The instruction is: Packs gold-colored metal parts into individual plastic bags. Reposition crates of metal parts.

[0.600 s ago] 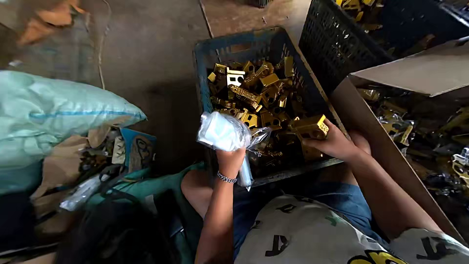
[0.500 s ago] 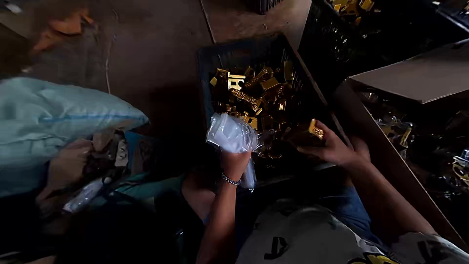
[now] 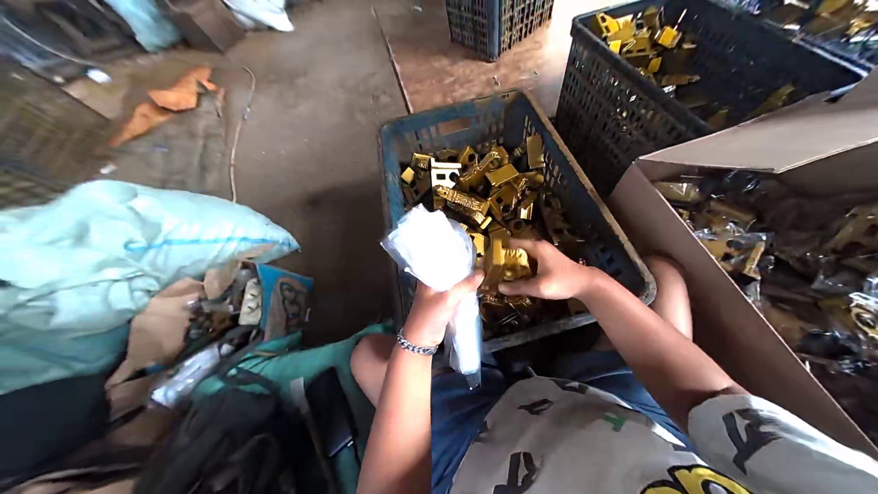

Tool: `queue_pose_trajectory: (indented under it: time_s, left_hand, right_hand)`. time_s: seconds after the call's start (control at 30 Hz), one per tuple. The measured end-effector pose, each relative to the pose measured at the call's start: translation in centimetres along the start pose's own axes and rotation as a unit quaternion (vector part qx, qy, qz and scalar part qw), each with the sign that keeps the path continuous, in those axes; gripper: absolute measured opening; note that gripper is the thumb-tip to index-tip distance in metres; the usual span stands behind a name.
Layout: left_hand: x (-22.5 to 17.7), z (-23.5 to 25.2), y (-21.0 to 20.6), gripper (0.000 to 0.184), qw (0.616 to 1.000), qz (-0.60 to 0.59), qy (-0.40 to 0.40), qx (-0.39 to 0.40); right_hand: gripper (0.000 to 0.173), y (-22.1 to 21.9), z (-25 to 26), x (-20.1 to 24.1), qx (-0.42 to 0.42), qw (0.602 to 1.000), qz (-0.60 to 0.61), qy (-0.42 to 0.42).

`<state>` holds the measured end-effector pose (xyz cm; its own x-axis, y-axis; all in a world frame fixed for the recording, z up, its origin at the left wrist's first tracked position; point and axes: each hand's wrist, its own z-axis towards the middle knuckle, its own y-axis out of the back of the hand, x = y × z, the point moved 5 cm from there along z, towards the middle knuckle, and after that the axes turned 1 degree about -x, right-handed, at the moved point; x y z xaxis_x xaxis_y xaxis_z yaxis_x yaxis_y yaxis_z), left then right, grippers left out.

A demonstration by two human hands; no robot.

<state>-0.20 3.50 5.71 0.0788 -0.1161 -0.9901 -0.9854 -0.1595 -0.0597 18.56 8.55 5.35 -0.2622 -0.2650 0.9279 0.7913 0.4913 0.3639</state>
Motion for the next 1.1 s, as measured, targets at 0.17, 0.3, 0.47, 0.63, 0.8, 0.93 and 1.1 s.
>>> queue_pose_trajectory:
  time_s: [0.17,0.3,0.47,0.63,0.8,0.93,1.1]
  left_hand:
    - [-0.4,0.3,-0.2,0.045,0.993,-0.021,-0.039,-0.107]
    - [1.1,-0.8,-1.6,0.049,0.953,0.248,-0.164,-0.064]
    - [2.2,0.3,-2.5,0.053,0.949,0.276,-0.132,-0.076]
    - [2.9,0.0,-3.1,0.044,0.995,0.07,-0.076,0.011]
    - [-0.5,-1.2,-3.4,0.03,0.978,0.036,-0.163,0.125]
    - [-0.5,0.1,-0.2,0.034,0.998,0.018,-0.038,0.048]
    - [2.2,1.2,-3.6,0.048,0.954,0.227,-0.197,-0.007]
  right_hand:
    - [0.05,-3.6,0.5,0.5,-0.016,0.965,-0.251,-0.07]
    - [0.064,-5.2,1.3,-1.2,0.107,0.939,-0.281,-0.17]
    - [0.066,-4.7,1.1,-3.3,0.03,0.975,0.117,-0.187]
    - [0.044,-2.8,-0.2,-4.5,-0.146,0.938,0.237,-0.205]
    - [0.01,1.4,-3.3,-5.5,-0.283,0.879,0.381,-0.051]
    - [0.046,5.9,-4.9,-6.3,-0.227,0.755,0.593,0.166]
    - [0.032,-0.5,-1.2,-1.7,-0.117,0.977,0.176,-0.031]
